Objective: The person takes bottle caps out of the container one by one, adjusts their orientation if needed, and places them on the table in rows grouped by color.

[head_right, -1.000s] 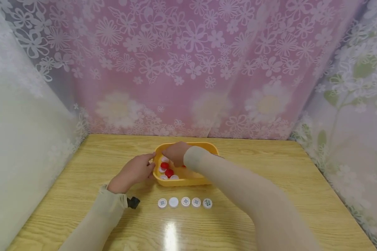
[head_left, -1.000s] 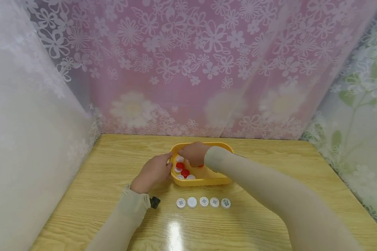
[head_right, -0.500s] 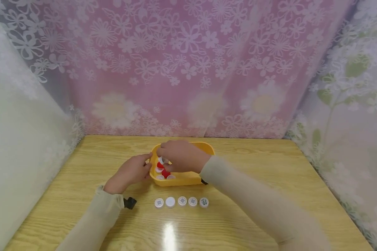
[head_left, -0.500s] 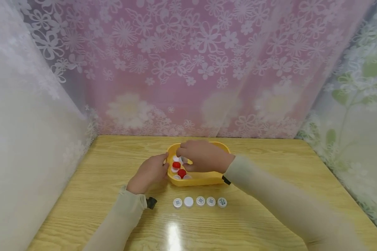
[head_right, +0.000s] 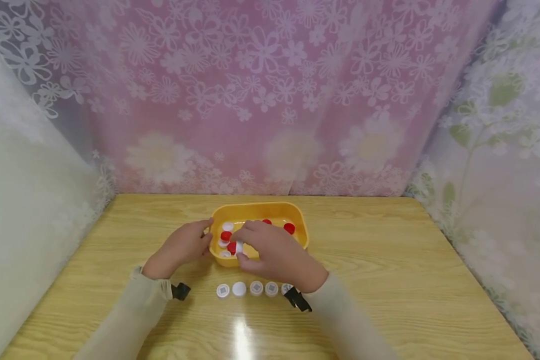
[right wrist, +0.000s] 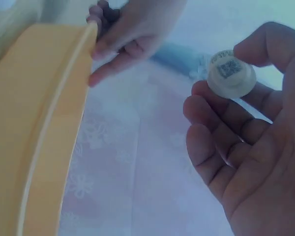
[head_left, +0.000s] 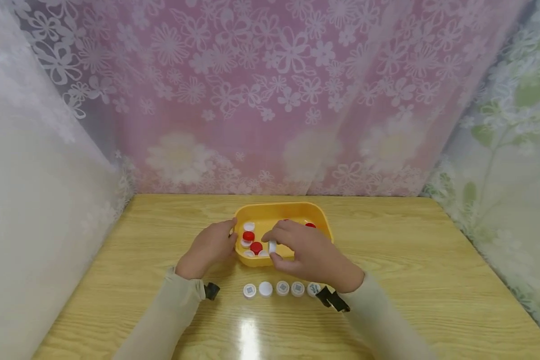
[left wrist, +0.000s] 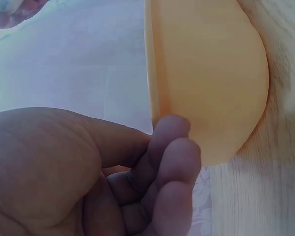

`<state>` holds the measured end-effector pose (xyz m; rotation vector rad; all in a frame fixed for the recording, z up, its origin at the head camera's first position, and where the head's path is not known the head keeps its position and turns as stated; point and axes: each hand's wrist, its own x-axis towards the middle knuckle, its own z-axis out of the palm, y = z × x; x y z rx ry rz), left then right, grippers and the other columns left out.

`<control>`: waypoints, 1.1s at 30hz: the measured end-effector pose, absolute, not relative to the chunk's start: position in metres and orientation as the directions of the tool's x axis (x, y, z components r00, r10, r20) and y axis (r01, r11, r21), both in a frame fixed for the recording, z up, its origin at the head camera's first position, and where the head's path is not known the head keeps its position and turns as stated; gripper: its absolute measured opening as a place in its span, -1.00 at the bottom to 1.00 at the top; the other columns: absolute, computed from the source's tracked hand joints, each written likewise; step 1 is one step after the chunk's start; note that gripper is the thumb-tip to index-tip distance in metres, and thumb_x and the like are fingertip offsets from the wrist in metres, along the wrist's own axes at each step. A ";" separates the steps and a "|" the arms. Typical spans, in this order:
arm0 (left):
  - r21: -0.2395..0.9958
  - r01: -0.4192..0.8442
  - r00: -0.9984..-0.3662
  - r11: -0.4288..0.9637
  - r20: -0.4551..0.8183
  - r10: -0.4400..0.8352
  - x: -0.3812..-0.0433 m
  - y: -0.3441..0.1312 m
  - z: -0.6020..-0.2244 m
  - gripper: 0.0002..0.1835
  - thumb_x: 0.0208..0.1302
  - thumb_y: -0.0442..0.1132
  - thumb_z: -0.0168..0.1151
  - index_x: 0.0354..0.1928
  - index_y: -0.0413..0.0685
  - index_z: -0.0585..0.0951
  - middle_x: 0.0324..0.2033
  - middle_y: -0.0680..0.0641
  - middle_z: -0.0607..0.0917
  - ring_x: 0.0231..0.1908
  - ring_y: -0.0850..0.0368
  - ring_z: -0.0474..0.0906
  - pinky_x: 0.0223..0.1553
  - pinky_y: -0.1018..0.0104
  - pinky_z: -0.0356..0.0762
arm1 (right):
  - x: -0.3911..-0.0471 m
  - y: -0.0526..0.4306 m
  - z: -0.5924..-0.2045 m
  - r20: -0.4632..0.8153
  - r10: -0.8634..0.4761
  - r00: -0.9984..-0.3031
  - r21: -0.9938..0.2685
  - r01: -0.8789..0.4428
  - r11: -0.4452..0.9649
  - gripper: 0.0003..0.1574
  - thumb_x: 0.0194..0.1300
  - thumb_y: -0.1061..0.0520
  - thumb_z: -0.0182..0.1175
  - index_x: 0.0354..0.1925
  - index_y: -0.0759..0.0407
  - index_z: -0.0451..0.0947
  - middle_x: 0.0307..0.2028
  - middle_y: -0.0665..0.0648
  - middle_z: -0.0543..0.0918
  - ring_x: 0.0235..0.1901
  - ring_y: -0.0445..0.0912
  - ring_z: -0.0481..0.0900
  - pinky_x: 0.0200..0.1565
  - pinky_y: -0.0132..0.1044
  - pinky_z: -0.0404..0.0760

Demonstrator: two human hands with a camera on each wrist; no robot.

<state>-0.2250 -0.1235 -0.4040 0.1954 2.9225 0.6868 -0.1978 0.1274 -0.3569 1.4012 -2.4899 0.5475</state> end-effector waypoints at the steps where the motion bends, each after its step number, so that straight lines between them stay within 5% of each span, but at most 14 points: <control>1: 0.448 0.099 -0.982 0.889 -0.101 0.160 -0.225 -0.123 -0.404 -0.43 0.57 -0.14 0.12 0.52 -0.17 0.37 0.41 -0.19 0.50 0.34 -0.15 0.48 0.31 -0.09 0.45 | -0.196 0.128 -0.357 0.372 -0.772 -0.515 -0.202 -0.857 0.474 -0.64 0.36 0.07 0.29 0.11 0.02 0.69 -0.11 -0.07 0.68 -0.22 -0.20 0.53 -0.16 -0.38 0.61; 5: 0.445 0.087 -0.982 0.891 -0.114 0.153 -0.225 -0.125 -0.402 -0.43 0.58 -0.15 0.11 0.53 -0.16 0.36 0.37 -0.18 0.54 0.05 -0.06 0.61 0.13 0.00 0.57 | -0.191 0.128 -0.358 0.324 -0.793 -0.515 -0.146 -0.856 0.496 -0.52 0.37 0.04 0.29 0.24 -0.01 0.66 -0.09 -0.03 0.69 -0.19 -0.16 0.54 -0.13 -0.37 0.63; 15: 0.455 0.100 -0.980 0.885 -0.107 0.165 -0.226 -0.125 -0.403 -0.43 0.57 -0.16 0.11 0.51 -0.19 0.37 0.41 -0.22 0.49 0.39 -0.19 0.42 0.34 -0.15 0.40 | -0.188 0.125 -0.366 0.267 -0.802 -0.534 -0.199 -0.845 0.497 -0.61 0.25 0.20 0.43 0.06 0.04 0.66 -0.06 -0.03 0.64 -0.10 -0.15 0.54 -0.01 -0.42 0.61; 25: 0.468 0.081 -0.981 0.880 -0.117 0.152 -0.226 -0.124 -0.407 -0.42 0.57 -0.14 0.13 0.52 -0.16 0.36 0.42 -0.20 0.48 0.38 -0.16 0.44 0.34 -0.13 0.41 | -0.184 0.116 -0.377 0.215 -0.841 -0.497 -0.127 -0.868 0.480 -0.67 0.25 0.11 0.41 0.00 0.02 0.70 -0.20 -0.07 0.56 -0.23 -0.17 0.41 -0.11 -0.43 0.49; 33: 0.471 0.071 -0.982 0.879 -0.122 0.145 -0.224 -0.124 -0.405 -0.42 0.58 -0.14 0.12 0.53 -0.16 0.35 0.41 -0.19 0.49 0.11 -0.07 0.58 0.19 -0.03 0.55 | -0.178 0.105 -0.384 0.136 -0.858 -0.495 -0.077 -0.869 0.489 -0.63 0.28 0.06 0.27 0.03 0.07 0.77 -0.32 -0.07 0.51 -0.34 -0.18 0.33 -0.26 -0.41 0.37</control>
